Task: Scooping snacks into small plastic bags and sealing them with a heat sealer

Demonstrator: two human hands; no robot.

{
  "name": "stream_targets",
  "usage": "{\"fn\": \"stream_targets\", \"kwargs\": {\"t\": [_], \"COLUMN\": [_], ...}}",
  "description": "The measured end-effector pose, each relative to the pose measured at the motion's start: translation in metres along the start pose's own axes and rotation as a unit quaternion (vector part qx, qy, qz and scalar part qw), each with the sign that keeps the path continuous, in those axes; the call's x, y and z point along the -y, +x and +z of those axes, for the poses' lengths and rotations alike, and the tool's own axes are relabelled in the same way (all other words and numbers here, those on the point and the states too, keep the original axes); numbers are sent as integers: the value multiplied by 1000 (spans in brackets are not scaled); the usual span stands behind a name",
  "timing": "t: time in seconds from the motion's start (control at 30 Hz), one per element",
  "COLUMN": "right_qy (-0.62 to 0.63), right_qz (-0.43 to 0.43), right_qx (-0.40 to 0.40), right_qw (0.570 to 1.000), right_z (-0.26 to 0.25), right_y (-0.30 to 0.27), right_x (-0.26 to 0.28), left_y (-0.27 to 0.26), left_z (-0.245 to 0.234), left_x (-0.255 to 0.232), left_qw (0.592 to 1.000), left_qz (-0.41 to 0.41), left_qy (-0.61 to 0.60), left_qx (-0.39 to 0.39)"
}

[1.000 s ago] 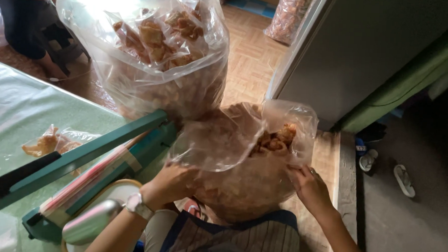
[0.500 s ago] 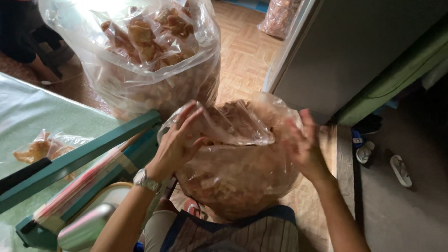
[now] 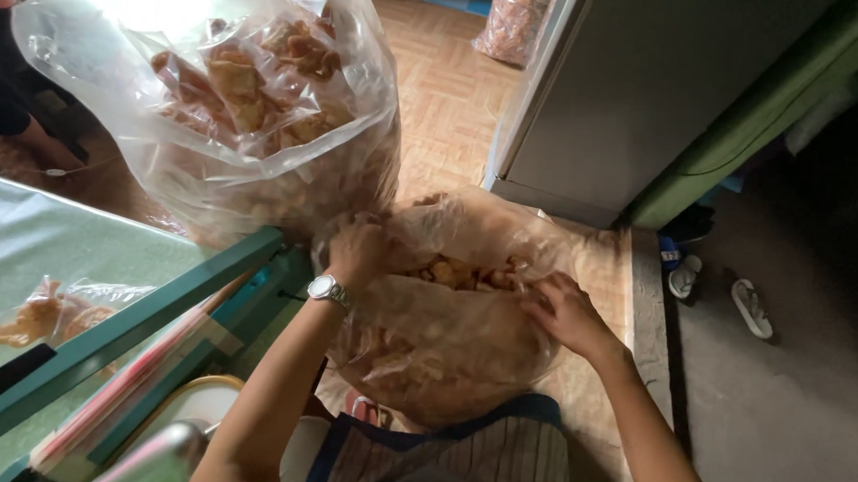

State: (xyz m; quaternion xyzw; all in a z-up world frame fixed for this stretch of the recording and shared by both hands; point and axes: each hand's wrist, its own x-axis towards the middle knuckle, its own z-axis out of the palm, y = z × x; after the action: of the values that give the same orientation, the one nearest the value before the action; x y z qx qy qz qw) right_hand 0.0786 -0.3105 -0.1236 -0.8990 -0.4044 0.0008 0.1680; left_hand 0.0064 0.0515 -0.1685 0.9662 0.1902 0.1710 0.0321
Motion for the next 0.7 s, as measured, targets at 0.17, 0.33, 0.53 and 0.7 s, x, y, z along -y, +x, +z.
{"fn": "stream_targets", "kwargs": {"t": [0.17, 0.33, 0.53, 0.7], "right_qy": [75, 24, -30, -63], "right_qz": [-118, -114, 17, 36], "right_qx": [-222, -96, 107, 68], "right_qw": [965, 989, 994, 995], "right_z": [-9, -4, 58, 59], "right_y": [22, 58, 86, 92], "right_x": [23, 46, 22, 21], "left_y": [9, 12, 11, -10], "left_z": [20, 29, 14, -19], "left_x": [25, 45, 58, 40], "left_qw": [814, 507, 695, 974], "left_qz": [-67, -241, -221, -120], "left_qy": [-537, -767, -644, -174], "left_qx": [213, 309, 233, 80]}}
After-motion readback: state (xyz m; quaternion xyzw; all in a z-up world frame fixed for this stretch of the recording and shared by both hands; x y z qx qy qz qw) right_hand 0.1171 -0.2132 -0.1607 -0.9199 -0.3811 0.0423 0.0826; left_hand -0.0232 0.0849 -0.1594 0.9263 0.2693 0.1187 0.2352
